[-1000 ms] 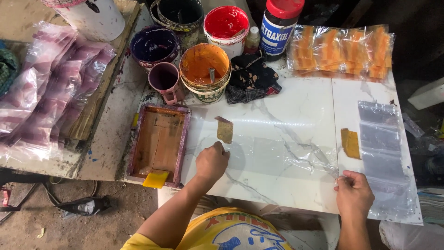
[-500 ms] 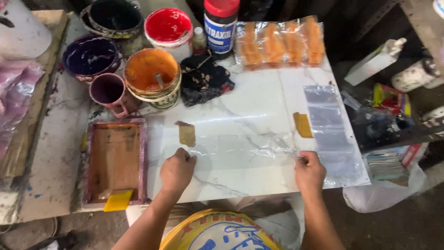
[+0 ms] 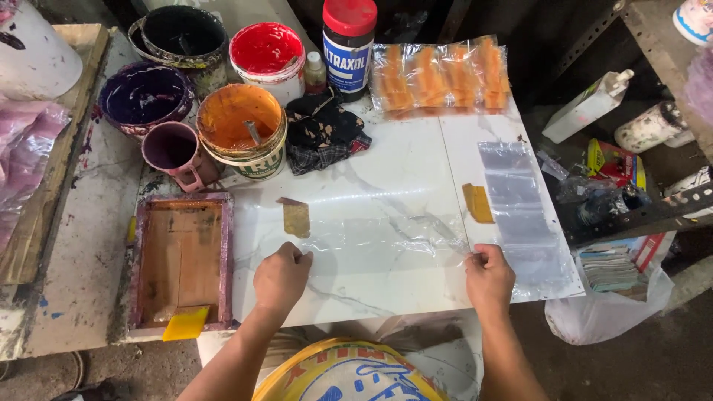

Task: The person wipes a rectangular wooden frame with a yellow sponge, cleans the white table surface with a dark cloth, and places a clear plastic sheet on the table. They then stir a container of orange paint with a stick.

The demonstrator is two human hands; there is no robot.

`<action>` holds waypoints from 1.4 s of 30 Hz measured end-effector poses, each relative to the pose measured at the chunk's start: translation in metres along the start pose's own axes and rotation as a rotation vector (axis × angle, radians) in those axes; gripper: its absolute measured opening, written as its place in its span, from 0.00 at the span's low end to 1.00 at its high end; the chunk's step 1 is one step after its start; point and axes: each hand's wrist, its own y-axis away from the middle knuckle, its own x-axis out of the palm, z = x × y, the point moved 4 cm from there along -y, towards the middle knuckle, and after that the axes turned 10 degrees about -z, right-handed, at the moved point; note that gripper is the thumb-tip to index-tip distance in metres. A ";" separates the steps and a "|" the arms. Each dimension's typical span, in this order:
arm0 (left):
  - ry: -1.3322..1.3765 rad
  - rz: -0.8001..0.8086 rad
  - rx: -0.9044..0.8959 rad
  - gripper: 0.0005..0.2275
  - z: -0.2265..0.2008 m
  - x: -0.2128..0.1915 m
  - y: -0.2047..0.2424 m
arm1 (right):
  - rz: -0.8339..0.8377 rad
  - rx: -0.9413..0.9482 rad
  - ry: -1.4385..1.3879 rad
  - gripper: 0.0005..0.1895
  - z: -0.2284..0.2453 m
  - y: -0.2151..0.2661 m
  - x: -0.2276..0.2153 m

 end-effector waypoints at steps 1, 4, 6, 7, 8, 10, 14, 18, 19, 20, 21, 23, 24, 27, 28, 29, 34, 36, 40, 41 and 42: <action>0.000 0.000 0.000 0.09 0.000 -0.001 0.001 | 0.000 0.000 0.000 0.10 -0.002 -0.001 0.001; 0.000 -0.009 0.015 0.08 -0.002 0.000 0.000 | -0.012 -0.022 -0.006 0.10 -0.004 -0.003 0.003; -0.010 -0.012 0.011 0.08 0.000 0.002 0.000 | -0.009 -0.038 0.003 0.10 -0.004 -0.002 0.006; -0.009 -0.013 0.012 0.08 0.002 0.005 -0.001 | -0.010 -0.039 0.003 0.10 -0.007 -0.003 0.007; -0.011 -0.016 0.020 0.09 0.004 0.008 -0.002 | -0.010 -0.045 0.001 0.10 -0.009 -0.005 0.008; -0.013 -0.020 0.026 0.09 0.006 0.010 -0.003 | -0.008 -0.052 -0.001 0.10 -0.013 -0.008 0.010; -0.021 -0.040 0.048 0.07 0.005 0.008 -0.003 | -0.034 -0.047 0.011 0.09 -0.019 -0.008 0.013; -0.023 -0.033 0.046 0.08 0.008 0.013 -0.005 | -0.041 -0.055 0.003 0.09 -0.014 -0.006 0.010; -0.026 -0.036 0.042 0.08 0.006 0.012 -0.005 | -0.037 -0.056 0.000 0.09 -0.019 -0.009 0.012; -0.022 -0.040 0.054 0.08 0.003 0.010 -0.005 | -0.044 -0.069 -0.001 0.09 -0.023 -0.012 0.014; -0.021 -0.049 0.058 0.08 0.005 0.006 -0.004 | -0.043 -0.086 -0.005 0.10 -0.026 -0.013 0.019; -0.010 -0.058 0.067 0.08 0.010 0.015 -0.009 | -0.039 -0.101 0.030 0.10 -0.039 -0.017 0.022; 0.007 -0.061 0.089 0.08 0.014 0.019 -0.012 | -0.050 -0.111 0.071 0.10 -0.044 -0.019 0.025; 0.061 0.053 -0.008 0.12 0.013 0.020 -0.010 | 0.058 0.037 -0.032 0.10 -0.011 -0.006 0.010; 0.060 0.046 -0.017 0.12 0.016 0.018 -0.010 | 0.067 0.031 -0.035 0.10 0.003 -0.002 0.006; 0.080 0.048 -0.037 0.11 0.017 0.017 -0.010 | 0.116 0.077 -0.018 0.11 0.014 0.002 0.002; 0.146 0.084 -0.097 0.10 0.022 0.003 -0.011 | 0.150 0.084 0.014 0.12 0.007 0.003 0.013; 0.070 -0.050 -0.087 0.10 0.042 0.015 -0.020 | 0.080 -0.025 0.021 0.11 -0.006 0.001 0.025; 0.019 -0.075 -0.085 0.10 0.048 0.011 -0.022 | 0.096 -0.015 0.021 0.10 0.012 0.013 0.023; -0.018 -0.075 -0.103 0.10 0.048 0.008 -0.022 | 0.101 -0.019 0.033 0.10 0.018 0.015 0.020; -0.055 -0.075 -0.121 0.10 0.048 0.005 -0.021 | 0.107 -0.024 0.045 0.09 0.025 0.018 0.018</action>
